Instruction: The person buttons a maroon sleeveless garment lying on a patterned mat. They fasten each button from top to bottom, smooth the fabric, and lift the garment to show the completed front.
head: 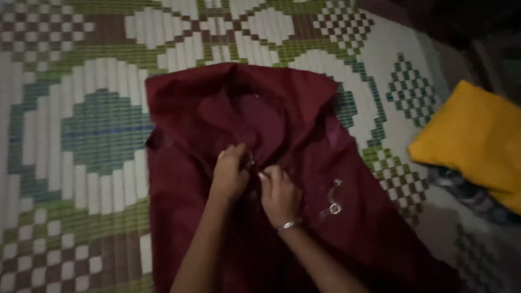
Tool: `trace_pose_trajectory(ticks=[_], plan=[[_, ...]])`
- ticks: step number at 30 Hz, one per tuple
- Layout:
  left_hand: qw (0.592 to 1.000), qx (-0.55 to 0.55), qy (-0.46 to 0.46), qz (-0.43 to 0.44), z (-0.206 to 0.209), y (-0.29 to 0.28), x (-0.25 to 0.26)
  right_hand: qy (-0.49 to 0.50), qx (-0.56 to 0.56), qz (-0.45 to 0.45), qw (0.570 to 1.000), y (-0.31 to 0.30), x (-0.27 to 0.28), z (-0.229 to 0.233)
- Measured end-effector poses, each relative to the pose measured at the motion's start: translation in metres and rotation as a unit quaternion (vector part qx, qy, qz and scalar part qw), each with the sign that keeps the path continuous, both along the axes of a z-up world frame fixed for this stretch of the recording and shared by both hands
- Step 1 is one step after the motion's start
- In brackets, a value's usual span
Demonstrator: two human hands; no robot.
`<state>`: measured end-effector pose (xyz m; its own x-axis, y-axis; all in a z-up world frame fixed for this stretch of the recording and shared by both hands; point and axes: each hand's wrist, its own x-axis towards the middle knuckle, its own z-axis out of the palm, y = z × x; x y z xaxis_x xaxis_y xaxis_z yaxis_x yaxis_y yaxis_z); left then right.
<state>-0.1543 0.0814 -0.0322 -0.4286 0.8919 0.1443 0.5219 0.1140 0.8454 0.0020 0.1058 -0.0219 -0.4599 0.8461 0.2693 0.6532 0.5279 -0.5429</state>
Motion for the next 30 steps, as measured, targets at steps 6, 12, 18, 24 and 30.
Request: trace_pose_trajectory(ticks=[6, 12, 18, 24, 30], plan=[[0.997, 0.051, 0.049, 0.020, 0.006, -0.026, 0.020, 0.160, 0.015, 0.031, 0.987, 0.001, 0.011, -0.024], [0.982, -0.100, -0.140, 0.084, 0.062, -0.051, 0.064, 0.132, -0.205, -0.019, 0.970, 0.016, 0.035, -0.017], [0.997, 0.006, -0.075, 0.028, -0.006, -0.067, 0.055, 0.167, -0.267, 0.096, 0.944, 0.020, 0.035, -0.036], [0.991, -0.109, -0.041, 0.066, -0.011, -0.068, 0.048, 0.144, -0.404, 0.039, 0.903, 0.019, 0.037, -0.027], [0.980, -0.063, -0.062, 0.177, 0.003, -0.065, 0.070, 0.129, -0.235, -0.015, 0.963, 0.006, 0.022, -0.041]])
